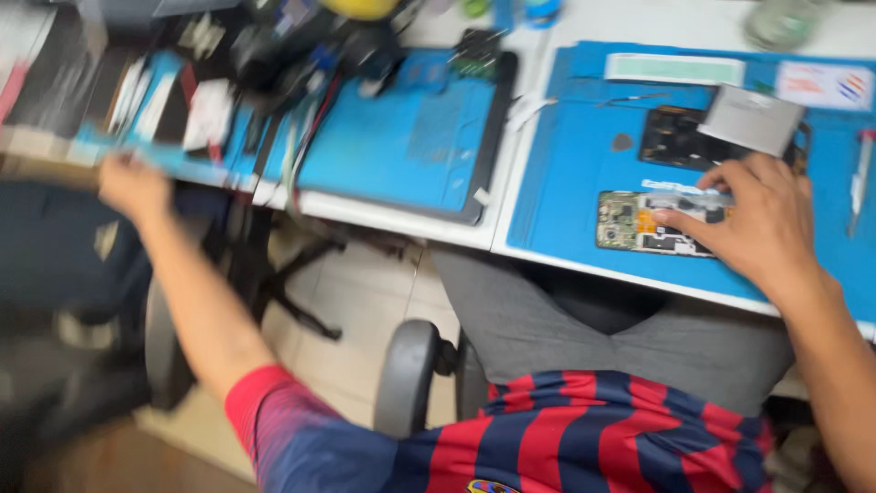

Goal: The person disassembles a smartphone on a blue anti-static mat. They peel back protective film, remove the motherboard, and use a screwdriver to detach a small component from the phone's frame.

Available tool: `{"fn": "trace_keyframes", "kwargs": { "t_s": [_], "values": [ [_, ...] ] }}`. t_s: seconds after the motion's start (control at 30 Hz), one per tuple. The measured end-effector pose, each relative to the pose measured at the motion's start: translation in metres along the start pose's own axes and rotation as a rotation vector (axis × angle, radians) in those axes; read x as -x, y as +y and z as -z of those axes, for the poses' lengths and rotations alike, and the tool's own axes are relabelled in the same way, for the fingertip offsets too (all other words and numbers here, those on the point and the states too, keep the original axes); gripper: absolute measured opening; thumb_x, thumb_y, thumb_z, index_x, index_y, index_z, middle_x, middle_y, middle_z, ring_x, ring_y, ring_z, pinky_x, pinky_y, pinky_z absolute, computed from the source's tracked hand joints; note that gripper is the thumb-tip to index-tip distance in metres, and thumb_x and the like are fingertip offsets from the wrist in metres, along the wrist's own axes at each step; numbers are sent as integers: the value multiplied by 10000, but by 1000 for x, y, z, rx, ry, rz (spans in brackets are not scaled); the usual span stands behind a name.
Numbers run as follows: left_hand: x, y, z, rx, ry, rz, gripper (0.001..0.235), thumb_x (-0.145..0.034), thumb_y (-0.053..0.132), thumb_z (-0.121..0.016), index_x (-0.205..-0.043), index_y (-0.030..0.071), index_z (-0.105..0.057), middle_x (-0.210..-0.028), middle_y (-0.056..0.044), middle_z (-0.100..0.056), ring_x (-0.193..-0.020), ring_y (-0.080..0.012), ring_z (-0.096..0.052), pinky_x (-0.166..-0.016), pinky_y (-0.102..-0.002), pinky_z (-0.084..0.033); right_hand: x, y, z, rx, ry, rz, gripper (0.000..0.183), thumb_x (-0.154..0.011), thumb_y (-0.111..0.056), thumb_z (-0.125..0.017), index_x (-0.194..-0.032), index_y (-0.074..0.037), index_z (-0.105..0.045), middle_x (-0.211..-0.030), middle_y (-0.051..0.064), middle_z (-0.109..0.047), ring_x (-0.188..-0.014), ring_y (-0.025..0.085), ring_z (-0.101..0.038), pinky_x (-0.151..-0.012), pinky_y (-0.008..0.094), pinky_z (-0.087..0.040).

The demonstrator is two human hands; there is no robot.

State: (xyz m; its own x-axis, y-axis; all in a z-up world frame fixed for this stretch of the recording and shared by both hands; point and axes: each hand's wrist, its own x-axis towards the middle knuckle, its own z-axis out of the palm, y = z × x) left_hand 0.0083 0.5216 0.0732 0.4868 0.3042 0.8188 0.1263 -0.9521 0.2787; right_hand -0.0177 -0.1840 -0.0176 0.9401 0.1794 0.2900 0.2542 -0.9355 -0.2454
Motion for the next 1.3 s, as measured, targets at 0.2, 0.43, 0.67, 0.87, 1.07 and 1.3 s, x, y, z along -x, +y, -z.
{"fn": "trace_keyframes", "kwargs": {
  "t_s": [0.2,0.43,0.67,0.87,1.07,1.3],
  "values": [
    [-24,-17,-79,-81,-316,336,407,-830,33,-641,-1229,-11,-711,-1027,-153,-762,-894,-292,-727,-788,-406,-570,-3,-11,9,-57,29,-5,634,-744,-621,-850,-1039,-76,-715,-1112,110,-612,-1161,297,-565,-1007,465,-404],
    [53,79,-143,87,-401,426,392,-881,13,-647,-1272,-5,-630,-1047,-148,-743,-921,-270,-734,-811,-374,-581,-10,-19,20,-74,-7,25,594,-736,-537,-893,-1064,-73,-721,-1071,78,-572,-1079,277,-542,-978,458,-406],
    [85,66,-122,385,-374,328,396,-932,-8,-653,-1314,2,-550,-1068,-143,-723,-947,-248,-740,-833,-342,-593,-22,-27,32,-40,-25,44,617,-741,-578,-878,-1045,-69,-708,-1051,76,-560,-1068,272,-543,-962,448,-409],
    [136,93,-79,661,-392,257,416,-976,-25,-657,-1351,7,-481,-1086,-139,-707,-969,-229,-746,-852,-314,-603,-19,-19,25,-43,-96,42,609,-759,-570,-864,-1064,-65,-714,-1018,81,-553,-1008,268,-546,-902,447,-403],
    [180,187,-14,936,-525,212,449,-1019,-42,-662,-1388,13,-412,-1104,-135,-690,-992,-210,-752,-871,-287,-612,-15,9,29,-108,-214,163,490,-845,-453,-799,-1136,-70,-704,-1109,94,-590,-1100,274,-573,-971,460,-435],
    [198,351,15,1249,-835,148,500,-1070,-62,-668,-1431,19,-331,-1125,-130,-671,-1018,-188,-758,-894,-255,-624,-9,27,55,-335,-267,255,622,-853,-414,-770,-1316,-37,-597,-1264,160,-598,-1146,353,-562,-985,468,-453]
  ]
}}
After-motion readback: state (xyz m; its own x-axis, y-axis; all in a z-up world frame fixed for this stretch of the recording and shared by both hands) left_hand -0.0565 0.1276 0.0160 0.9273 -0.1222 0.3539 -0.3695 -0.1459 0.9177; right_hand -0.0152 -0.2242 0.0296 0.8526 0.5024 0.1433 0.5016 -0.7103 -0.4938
